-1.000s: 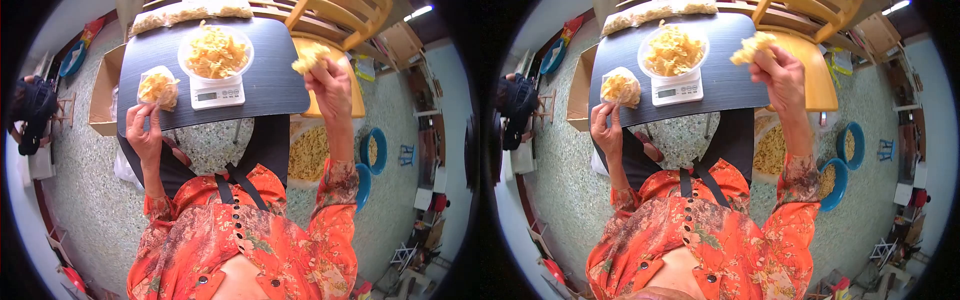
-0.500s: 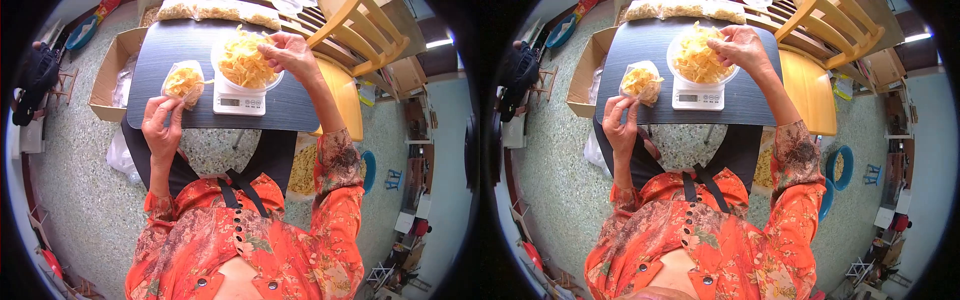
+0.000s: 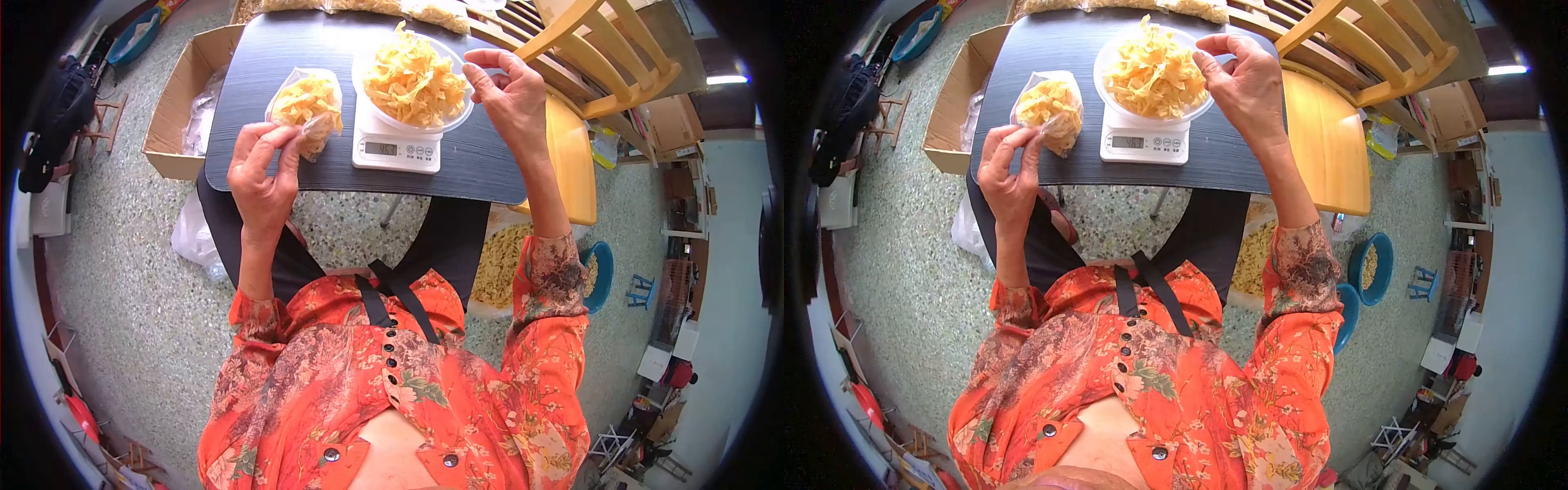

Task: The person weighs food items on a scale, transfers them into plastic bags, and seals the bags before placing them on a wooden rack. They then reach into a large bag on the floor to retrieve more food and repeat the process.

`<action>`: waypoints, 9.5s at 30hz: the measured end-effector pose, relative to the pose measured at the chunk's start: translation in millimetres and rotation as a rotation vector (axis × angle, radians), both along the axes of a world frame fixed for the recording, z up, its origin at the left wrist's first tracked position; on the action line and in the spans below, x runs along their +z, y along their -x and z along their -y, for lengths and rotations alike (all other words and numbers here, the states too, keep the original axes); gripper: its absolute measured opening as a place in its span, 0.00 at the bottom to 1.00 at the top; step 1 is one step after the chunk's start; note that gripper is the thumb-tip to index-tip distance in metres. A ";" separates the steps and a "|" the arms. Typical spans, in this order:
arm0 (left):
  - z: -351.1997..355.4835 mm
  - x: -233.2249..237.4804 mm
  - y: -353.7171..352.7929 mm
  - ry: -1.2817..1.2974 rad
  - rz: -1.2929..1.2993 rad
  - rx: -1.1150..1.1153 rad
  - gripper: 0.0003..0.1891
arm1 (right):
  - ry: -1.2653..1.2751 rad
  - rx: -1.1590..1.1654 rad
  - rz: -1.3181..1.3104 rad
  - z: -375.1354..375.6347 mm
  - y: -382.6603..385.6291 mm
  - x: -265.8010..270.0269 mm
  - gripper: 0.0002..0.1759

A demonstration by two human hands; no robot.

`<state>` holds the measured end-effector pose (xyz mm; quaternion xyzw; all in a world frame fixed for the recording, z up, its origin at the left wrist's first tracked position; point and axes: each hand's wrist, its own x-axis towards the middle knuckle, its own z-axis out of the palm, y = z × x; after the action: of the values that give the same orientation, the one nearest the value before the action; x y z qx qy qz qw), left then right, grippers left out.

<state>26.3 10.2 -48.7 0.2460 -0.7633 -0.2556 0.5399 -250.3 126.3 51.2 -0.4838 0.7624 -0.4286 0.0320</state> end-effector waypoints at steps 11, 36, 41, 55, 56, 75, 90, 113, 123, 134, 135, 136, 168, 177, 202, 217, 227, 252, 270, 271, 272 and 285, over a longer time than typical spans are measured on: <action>11.9 11.3 9.8 -0.010 -0.051 0.021 0.09 | 0.242 0.172 -0.197 27.7 -127.7 -59.1 0.19; 37.3 27.4 -7.0 0.108 0.056 -0.103 0.09 | 0.191 0.436 -0.191 70.0 -102.9 -22.9 0.03; 60.6 27.7 -8.6 0.147 0.109 -0.152 0.11 | 0.053 0.482 -0.465 75.6 -90.7 -28.1 0.05; 115.3 41.8 -4.8 0.062 0.157 -0.418 0.09 | 0.200 0.605 -0.469 110.7 -69.3 -20.9 0.04; 116.2 43.7 -4.1 0.074 0.150 -0.437 0.09 | 0.247 0.612 -0.475 111.0 -65.0 -20.5 0.05; 84.3 57.8 -5.8 0.278 0.715 -0.289 0.20 | -0.086 0.591 -0.569 82.6 -79.1 -18.4 0.07; 84.1 59.9 -8.2 0.451 0.600 -0.403 0.08 | -0.127 0.631 -0.577 85.1 -87.5 -35.0 0.15; 90.8 67.1 -20.8 0.283 0.586 -0.349 0.21 | 0.090 0.587 -0.442 86.5 -84.7 -34.9 0.21; 90.1 63.0 -11.3 0.509 0.710 -0.354 0.26 | -0.200 0.564 -0.612 87.6 -94.4 -29.4 0.11; 86.4 75.5 2.3 0.498 0.829 -0.313 0.14 | -0.304 0.567 -0.655 96.6 -93.1 -19.7 0.11; 87.5 77.3 1.5 0.502 0.827 -0.320 0.14 | -0.280 0.566 -0.642 95.8 -91.7 -18.9 0.12; 89.3 80.3 -0.6 0.506 0.759 -0.328 0.14 | -0.282 0.558 -0.642 95.0 -89.7 -18.7 0.12; -83.9 80.9 -15.0 -0.065 0.213 -0.837 0.08 | 0.294 0.182 -0.236 -146.2 -137.9 -17.7 0.36; -109.1 53.3 0.7 -0.166 0.110 -0.960 0.09 | 0.251 0.270 0.449 -166.7 -132.2 -52.7 0.49; -142.0 24.3 54.7 -0.653 0.025 -1.141 0.33 | 0.418 -0.072 0.577 -165.0 -127.0 -33.1 0.12; -111.7 112.8 131.4 -0.718 -0.122 -1.438 0.51 | 0.376 -0.117 -0.255 -149.8 -58.5 65.8 0.12; -9.1 167.1 281.1 -0.401 0.324 -1.294 0.37 | 0.509 -0.317 0.015 -74.5 66.4 96.1 0.12; 118.1 100.3 324.9 -0.969 0.090 -1.409 0.36 | 0.469 -0.250 0.589 31.4 174.5 10.5 0.16; 163.6 106.7 357.1 -0.688 0.283 -1.134 0.29 | 0.507 -0.067 0.925 20.9 198.5 -35.6 0.13; 186.9 95.8 370.3 -0.649 0.283 -1.042 0.27 | 0.468 -0.105 0.949 15.4 198.1 -49.6 0.12; 215.5 91.5 370.7 -0.730 0.348 -1.062 0.20 | 0.489 -0.151 0.970 12.7 194.9 -64.9 0.12; 287.5 15.1 404.2 0.084 1.028 -0.274 0.17 | -0.055 -0.313 0.813 -22.5 186.7 -122.9 0.23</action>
<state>-377.9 -277.3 -33.5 0.2160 -0.9641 -0.1394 0.0672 -437.1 148.8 -71.7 -0.1532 0.7633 -0.5632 0.2769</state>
